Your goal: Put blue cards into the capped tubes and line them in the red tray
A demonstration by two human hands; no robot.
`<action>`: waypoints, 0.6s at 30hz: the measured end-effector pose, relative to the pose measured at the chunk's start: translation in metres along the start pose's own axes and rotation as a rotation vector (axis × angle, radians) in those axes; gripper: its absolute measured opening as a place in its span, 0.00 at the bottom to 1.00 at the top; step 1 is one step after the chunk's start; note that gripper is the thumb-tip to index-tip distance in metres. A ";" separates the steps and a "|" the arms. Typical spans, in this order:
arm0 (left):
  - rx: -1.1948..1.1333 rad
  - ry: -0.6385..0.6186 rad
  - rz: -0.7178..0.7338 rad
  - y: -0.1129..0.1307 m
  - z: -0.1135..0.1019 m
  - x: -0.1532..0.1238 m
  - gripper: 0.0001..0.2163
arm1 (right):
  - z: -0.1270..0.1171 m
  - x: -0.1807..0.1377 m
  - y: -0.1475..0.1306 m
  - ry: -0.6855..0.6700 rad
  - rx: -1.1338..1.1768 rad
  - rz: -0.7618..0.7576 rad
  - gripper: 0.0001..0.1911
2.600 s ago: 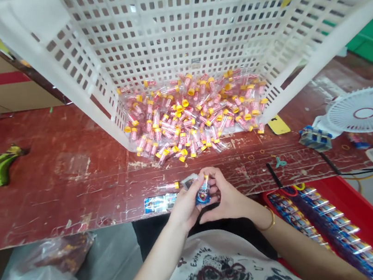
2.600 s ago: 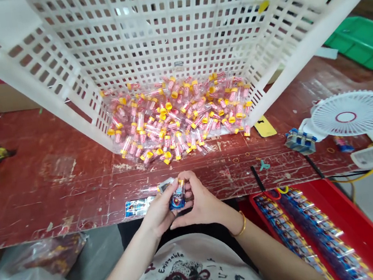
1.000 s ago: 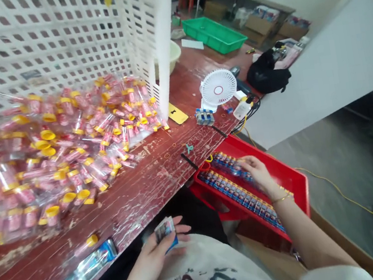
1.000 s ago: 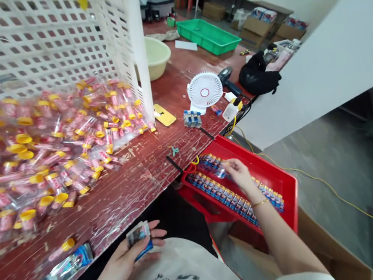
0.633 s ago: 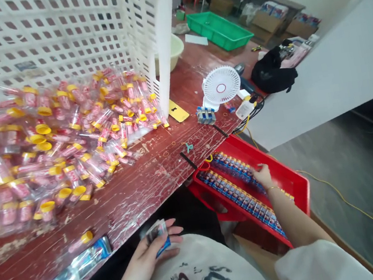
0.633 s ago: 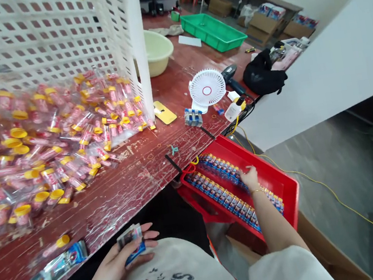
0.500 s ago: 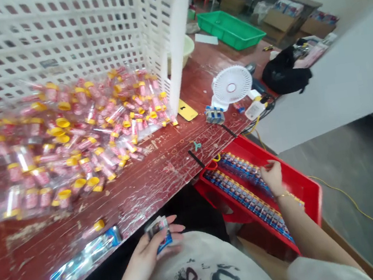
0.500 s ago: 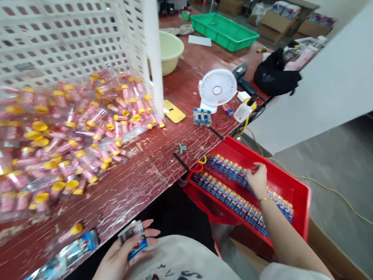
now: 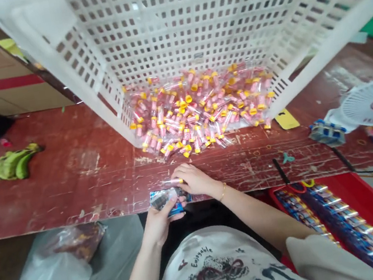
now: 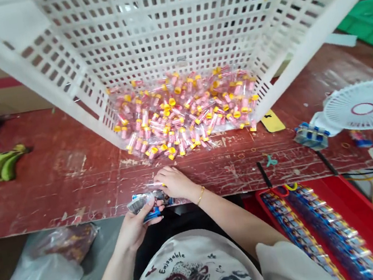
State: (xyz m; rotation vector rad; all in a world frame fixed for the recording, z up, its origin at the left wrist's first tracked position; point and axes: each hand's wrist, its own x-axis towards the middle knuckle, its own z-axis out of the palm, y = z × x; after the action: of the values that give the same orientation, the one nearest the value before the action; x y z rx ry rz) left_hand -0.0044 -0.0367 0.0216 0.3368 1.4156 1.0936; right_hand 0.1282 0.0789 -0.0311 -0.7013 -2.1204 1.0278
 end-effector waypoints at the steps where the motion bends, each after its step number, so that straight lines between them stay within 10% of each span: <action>1: -0.008 -0.005 0.008 0.002 -0.001 0.000 0.18 | 0.000 0.003 0.003 -0.023 0.023 -0.001 0.09; 11: -0.026 -0.168 -0.015 0.007 0.035 0.015 0.15 | -0.079 -0.030 -0.026 0.286 0.519 0.296 0.15; 18: 0.113 -0.330 0.137 0.009 0.057 0.011 0.10 | -0.113 -0.028 -0.071 0.302 0.227 0.118 0.06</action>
State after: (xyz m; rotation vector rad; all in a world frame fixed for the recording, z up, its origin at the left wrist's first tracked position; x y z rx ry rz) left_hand 0.0402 -0.0007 0.0326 0.6724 1.1738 1.0159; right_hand 0.2192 0.0724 0.0708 -0.8188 -1.6919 1.1265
